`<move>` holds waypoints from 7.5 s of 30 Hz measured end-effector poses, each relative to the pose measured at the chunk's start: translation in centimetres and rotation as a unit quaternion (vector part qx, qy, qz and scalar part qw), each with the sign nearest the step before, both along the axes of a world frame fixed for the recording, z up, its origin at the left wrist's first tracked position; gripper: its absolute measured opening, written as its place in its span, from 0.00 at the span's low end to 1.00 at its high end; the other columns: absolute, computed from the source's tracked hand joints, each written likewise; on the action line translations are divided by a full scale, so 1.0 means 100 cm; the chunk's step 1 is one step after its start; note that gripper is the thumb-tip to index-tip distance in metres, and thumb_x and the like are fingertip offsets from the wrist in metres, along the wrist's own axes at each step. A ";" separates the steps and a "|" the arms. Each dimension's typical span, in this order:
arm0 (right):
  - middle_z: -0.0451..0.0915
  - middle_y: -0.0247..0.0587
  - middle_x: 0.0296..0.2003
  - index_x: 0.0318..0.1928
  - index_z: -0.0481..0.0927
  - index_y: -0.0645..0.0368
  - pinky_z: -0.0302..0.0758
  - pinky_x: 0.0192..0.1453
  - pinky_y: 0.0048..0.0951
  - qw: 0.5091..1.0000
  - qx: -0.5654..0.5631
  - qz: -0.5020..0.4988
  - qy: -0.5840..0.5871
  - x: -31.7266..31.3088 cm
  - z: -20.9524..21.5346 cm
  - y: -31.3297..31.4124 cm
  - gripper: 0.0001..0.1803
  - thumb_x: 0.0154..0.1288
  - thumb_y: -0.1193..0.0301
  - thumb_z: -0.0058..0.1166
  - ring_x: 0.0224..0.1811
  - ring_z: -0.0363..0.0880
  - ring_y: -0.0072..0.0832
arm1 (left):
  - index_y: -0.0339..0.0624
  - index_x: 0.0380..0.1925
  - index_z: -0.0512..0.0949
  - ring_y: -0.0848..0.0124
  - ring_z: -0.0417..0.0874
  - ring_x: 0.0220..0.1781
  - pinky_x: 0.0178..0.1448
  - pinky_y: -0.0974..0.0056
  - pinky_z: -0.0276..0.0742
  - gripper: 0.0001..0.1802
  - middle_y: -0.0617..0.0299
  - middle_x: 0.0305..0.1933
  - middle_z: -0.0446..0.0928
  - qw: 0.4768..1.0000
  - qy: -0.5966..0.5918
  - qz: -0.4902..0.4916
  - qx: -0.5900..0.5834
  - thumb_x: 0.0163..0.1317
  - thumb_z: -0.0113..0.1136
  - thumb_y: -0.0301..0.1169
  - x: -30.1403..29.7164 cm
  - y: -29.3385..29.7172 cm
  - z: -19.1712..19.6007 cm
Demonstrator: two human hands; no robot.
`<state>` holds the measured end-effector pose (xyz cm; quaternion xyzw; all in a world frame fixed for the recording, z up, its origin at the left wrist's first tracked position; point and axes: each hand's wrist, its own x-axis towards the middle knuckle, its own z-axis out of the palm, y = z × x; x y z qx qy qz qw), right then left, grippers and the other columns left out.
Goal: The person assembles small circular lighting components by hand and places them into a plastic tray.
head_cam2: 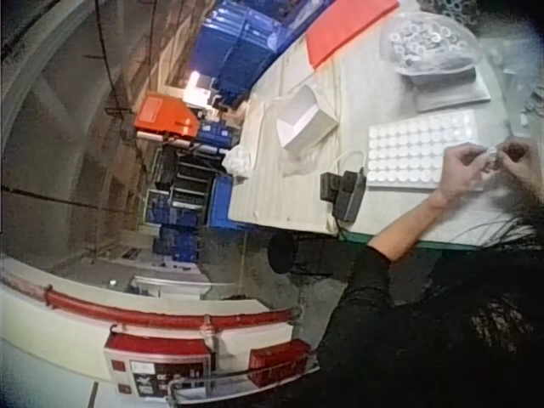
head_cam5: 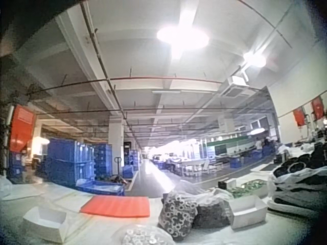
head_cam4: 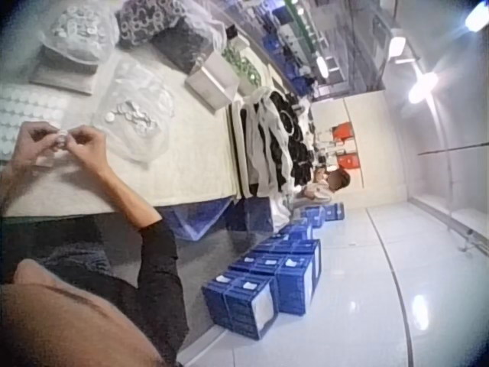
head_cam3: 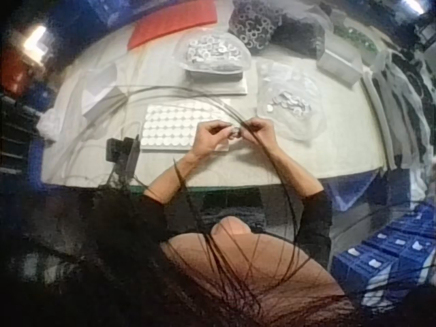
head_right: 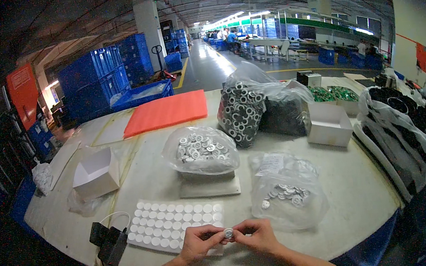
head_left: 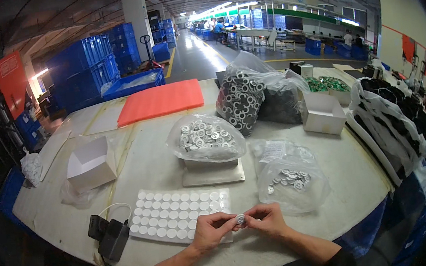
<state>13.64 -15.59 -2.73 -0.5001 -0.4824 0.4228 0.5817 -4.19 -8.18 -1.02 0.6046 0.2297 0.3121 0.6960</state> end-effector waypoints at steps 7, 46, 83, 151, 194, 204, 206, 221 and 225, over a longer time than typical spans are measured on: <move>0.83 0.39 0.26 0.33 0.82 0.66 0.76 0.34 0.21 0.991 0.030 0.031 -0.129 0.006 -0.007 0.001 0.09 0.54 0.72 0.61 0.28 0.80 0.18 | 0.31 0.35 0.80 0.79 0.79 0.31 0.36 0.75 0.75 0.08 0.61 0.30 0.80 0.999 0.018 0.014 0.045 0.60 0.59 0.26 -0.001 0.000 -0.007; 0.79 0.40 0.20 0.29 0.80 0.62 0.73 0.26 0.25 0.968 0.060 0.052 -0.236 0.006 -0.010 0.010 0.08 0.59 0.69 0.58 0.21 0.78 0.22 | 0.34 0.37 0.79 0.79 0.78 0.31 0.36 0.74 0.74 0.08 0.65 0.32 0.79 0.990 0.107 -0.017 0.087 0.57 0.58 0.24 -0.001 0.011 -0.006; 0.77 0.38 0.20 0.29 0.73 0.65 0.71 0.28 0.27 0.987 0.022 0.083 -0.133 -0.002 -0.002 0.009 0.18 0.71 0.64 0.41 0.20 0.74 0.24 | 0.33 0.41 0.79 0.77 0.79 0.32 0.36 0.73 0.76 0.10 0.61 0.33 0.80 0.995 0.001 0.008 -0.102 0.61 0.58 0.26 0.002 0.015 -0.004; 0.75 0.40 0.15 0.22 0.77 0.62 0.69 0.22 0.27 0.877 0.079 -0.308 -0.361 0.053 0.017 0.015 0.10 0.58 0.72 0.53 0.16 0.72 0.28 | 0.34 0.34 0.75 0.77 0.78 0.29 0.31 0.72 0.75 0.06 0.62 0.27 0.77 1.000 -0.023 -0.005 -0.013 0.59 0.60 0.24 -0.003 0.007 0.008; 0.79 0.41 0.29 0.36 0.80 0.59 0.77 0.28 0.26 0.864 0.277 -0.136 -0.399 0.016 0.000 0.008 0.10 0.51 0.79 0.60 0.24 0.79 0.30 | 0.38 0.31 0.80 0.67 0.80 0.31 0.37 0.66 0.76 0.09 0.58 0.30 0.78 0.878 0.270 0.054 0.390 0.52 0.63 0.31 -0.040 0.040 0.031; 0.79 0.40 0.27 0.35 0.81 0.60 0.74 0.26 0.23 0.922 0.186 -0.111 -0.321 0.009 -0.007 0.013 0.06 0.55 0.78 0.58 0.22 0.78 0.23 | 0.42 0.24 0.78 0.64 0.74 0.34 0.38 0.61 0.73 0.07 0.62 0.26 0.73 0.803 0.279 0.037 0.525 0.51 0.63 0.34 -0.036 0.019 0.013; 0.79 0.40 0.26 0.35 0.82 0.61 0.74 0.26 0.23 0.919 0.185 -0.109 -0.331 0.010 -0.007 0.013 0.05 0.55 0.77 0.59 0.21 0.77 0.23 | 0.41 0.23 0.78 0.64 0.75 0.34 0.36 0.61 0.74 0.07 0.62 0.26 0.72 0.783 0.285 0.040 0.552 0.51 0.62 0.33 -0.030 0.018 0.015; 0.78 0.42 0.27 0.35 0.81 0.60 0.75 0.28 0.27 0.932 0.173 -0.084 -0.306 0.015 -0.010 0.011 0.06 0.56 0.74 0.58 0.23 0.79 0.29 | 0.38 0.21 0.76 0.60 0.76 0.35 0.36 0.58 0.76 0.06 0.56 0.29 0.74 0.677 0.405 0.017 0.614 0.45 0.60 0.28 -0.022 0.007 0.020; 0.79 0.43 0.28 0.35 0.81 0.60 0.75 0.28 0.27 0.934 0.156 -0.076 -0.313 0.013 -0.004 0.010 0.06 0.57 0.74 0.58 0.23 0.79 0.30 | 0.38 0.22 0.77 0.58 0.76 0.36 0.40 0.55 0.75 0.11 0.55 0.30 0.74 0.766 0.379 0.001 0.520 0.52 0.60 0.35 -0.024 0.016 0.027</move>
